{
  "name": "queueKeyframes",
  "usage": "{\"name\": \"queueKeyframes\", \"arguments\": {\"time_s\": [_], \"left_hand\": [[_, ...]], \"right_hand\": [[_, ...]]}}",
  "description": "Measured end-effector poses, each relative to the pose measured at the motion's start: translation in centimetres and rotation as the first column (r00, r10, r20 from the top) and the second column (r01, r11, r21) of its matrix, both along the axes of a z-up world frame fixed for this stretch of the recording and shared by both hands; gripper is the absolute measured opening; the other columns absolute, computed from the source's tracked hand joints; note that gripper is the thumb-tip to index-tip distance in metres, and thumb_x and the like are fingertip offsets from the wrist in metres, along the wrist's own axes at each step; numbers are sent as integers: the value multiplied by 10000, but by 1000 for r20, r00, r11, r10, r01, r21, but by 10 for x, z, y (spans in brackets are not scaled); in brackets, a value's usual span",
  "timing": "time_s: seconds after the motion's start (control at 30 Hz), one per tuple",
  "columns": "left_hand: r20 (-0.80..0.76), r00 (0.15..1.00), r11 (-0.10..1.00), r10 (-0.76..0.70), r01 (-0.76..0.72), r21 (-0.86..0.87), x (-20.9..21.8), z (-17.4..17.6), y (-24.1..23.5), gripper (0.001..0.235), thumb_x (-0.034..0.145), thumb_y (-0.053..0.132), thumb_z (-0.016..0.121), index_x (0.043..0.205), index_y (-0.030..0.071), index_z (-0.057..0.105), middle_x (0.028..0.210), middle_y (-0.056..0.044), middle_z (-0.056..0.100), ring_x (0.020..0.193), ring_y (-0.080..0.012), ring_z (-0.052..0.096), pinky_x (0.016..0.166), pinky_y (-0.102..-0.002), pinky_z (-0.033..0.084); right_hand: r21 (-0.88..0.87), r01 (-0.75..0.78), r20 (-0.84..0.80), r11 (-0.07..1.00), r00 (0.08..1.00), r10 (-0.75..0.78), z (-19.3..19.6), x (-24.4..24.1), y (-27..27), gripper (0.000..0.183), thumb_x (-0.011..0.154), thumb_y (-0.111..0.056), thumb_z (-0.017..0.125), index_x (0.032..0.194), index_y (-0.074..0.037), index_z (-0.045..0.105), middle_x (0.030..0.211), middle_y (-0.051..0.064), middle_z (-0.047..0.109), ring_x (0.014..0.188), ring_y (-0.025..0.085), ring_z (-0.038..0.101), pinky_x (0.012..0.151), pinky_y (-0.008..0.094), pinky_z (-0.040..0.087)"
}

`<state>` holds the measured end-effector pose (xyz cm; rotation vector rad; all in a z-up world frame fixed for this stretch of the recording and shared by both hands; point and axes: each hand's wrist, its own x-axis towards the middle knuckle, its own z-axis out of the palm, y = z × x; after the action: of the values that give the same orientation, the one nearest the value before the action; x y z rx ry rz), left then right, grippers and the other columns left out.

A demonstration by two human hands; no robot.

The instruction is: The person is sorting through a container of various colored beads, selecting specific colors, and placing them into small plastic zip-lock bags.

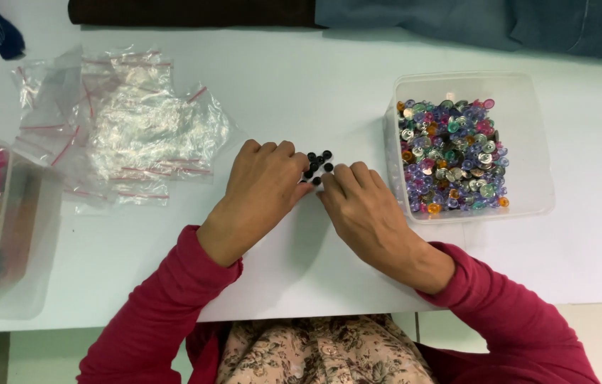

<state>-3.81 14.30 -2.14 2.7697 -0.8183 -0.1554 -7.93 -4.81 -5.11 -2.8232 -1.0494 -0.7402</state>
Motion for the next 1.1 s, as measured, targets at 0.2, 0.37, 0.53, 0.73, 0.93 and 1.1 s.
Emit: {"name": "queueKeyframes", "arguments": {"time_s": [0.2,0.37,0.53,0.73,0.93,1.1], "left_hand": [[197,979,947,-47,107,-303,16,41,-31,158,920,159,764,1042,59,771,849,-108,692,813,-276,712,796,-434,533],[390,917,931,-85,212,-296,50,24,-91,97,885,8,691,886,105,698,875,-38,586,796,-276,558,659,-400,454],[448,887,987,-115,151,-47,78,-8,-140,273,694,-70,713,669,184,616,795,-13,518,759,-235,498,600,-361,433],[397,912,990,-100,53,128,87,-18,-147,215,727,-10,761,745,189,683,891,-29,562,803,-216,549,643,-334,497],[377,922,992,-89,49,114,87,-22,-146,224,680,18,812,716,192,676,895,-20,542,831,-212,528,636,-329,501],[470,877,987,-103,33,154,86,-18,-141,191,734,77,790,715,236,685,886,8,566,788,-202,529,602,-323,467]], "right_hand": [[300,63,-251,952,968,15,81,-9,-46,123,996,-108,690,1034,-28,776,966,144,668,877,306,650,731,362,548],[255,32,-293,966,955,46,90,35,-108,134,1006,32,712,1130,58,756,1068,185,711,919,339,629,849,418,534],[131,-69,-414,989,903,118,39,93,-127,199,989,58,635,804,-15,654,761,93,562,696,307,456,683,405,424],[-27,-190,-272,982,946,175,18,112,-131,246,1050,-176,702,820,-89,712,807,56,599,867,266,528,739,380,436],[-114,-162,-168,980,976,141,3,109,-130,294,1059,-335,704,797,-202,694,809,24,590,749,232,477,661,369,403],[-280,-98,-20,955,995,97,7,101,-131,157,910,-261,747,781,-328,687,844,-42,585,770,205,466,629,349,370]]}}
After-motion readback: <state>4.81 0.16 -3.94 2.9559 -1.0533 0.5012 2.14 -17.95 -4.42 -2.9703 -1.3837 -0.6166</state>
